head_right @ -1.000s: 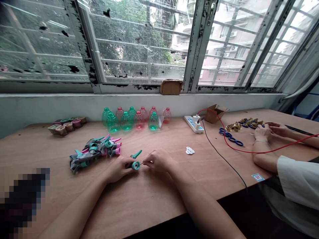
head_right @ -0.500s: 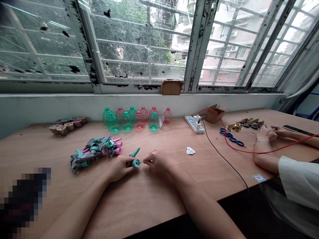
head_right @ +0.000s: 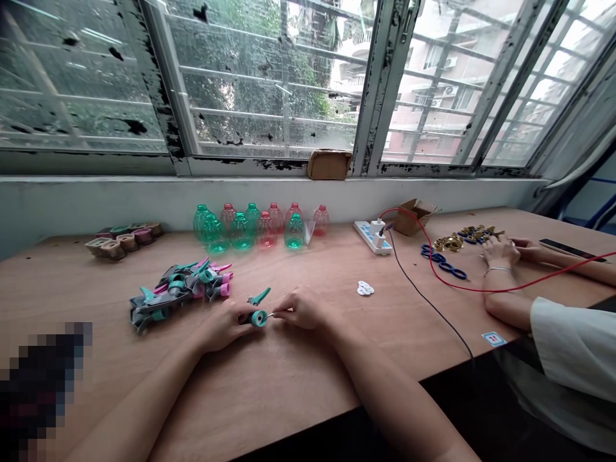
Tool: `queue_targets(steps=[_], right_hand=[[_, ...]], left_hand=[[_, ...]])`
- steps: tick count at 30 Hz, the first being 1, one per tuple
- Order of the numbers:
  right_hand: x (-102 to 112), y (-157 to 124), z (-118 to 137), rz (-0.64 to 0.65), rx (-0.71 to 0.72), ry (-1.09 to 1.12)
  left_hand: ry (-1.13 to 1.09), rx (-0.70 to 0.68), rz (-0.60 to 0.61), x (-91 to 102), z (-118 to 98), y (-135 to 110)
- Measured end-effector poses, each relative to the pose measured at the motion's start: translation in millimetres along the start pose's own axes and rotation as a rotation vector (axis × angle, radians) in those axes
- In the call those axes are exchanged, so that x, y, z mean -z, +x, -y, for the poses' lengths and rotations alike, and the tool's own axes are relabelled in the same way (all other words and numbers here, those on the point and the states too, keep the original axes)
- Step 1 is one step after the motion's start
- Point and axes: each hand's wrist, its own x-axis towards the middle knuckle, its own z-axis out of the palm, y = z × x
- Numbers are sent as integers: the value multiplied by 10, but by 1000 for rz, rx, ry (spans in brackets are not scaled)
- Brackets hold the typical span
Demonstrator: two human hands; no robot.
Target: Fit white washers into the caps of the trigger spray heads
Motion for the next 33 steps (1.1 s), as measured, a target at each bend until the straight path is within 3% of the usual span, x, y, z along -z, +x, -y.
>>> queue_targets(steps=[3, 9, 12, 15, 18, 21, 28, 33], right_hand=[[-30, 7, -4, -10, 29, 84], [-90, 17, -22, -68, -47, 166], [-87, 16, 8, -108, -82, 76], [-60, 17, 103, -135, -128, -149], [-16, 26, 239, -73, -150, -395], [43, 37, 341, 17, -151, -497], [185, 23, 338, 105, -93, -460], [168, 4, 281, 80, -45, -390]], left_hand=[[-17, 8, -14, 0, 18, -7], [-74, 41, -54, -6, 48, -3], [-59, 55, -96, -6, 54, 10], [-13, 75, -131, -15, 68, 19], [47, 72, -136, -27, 81, 13], [76, 51, -125, -27, 71, 5], [12, -8, -6, 3, 17, 45], [-34, -28, 35, 26, 19, 55]])
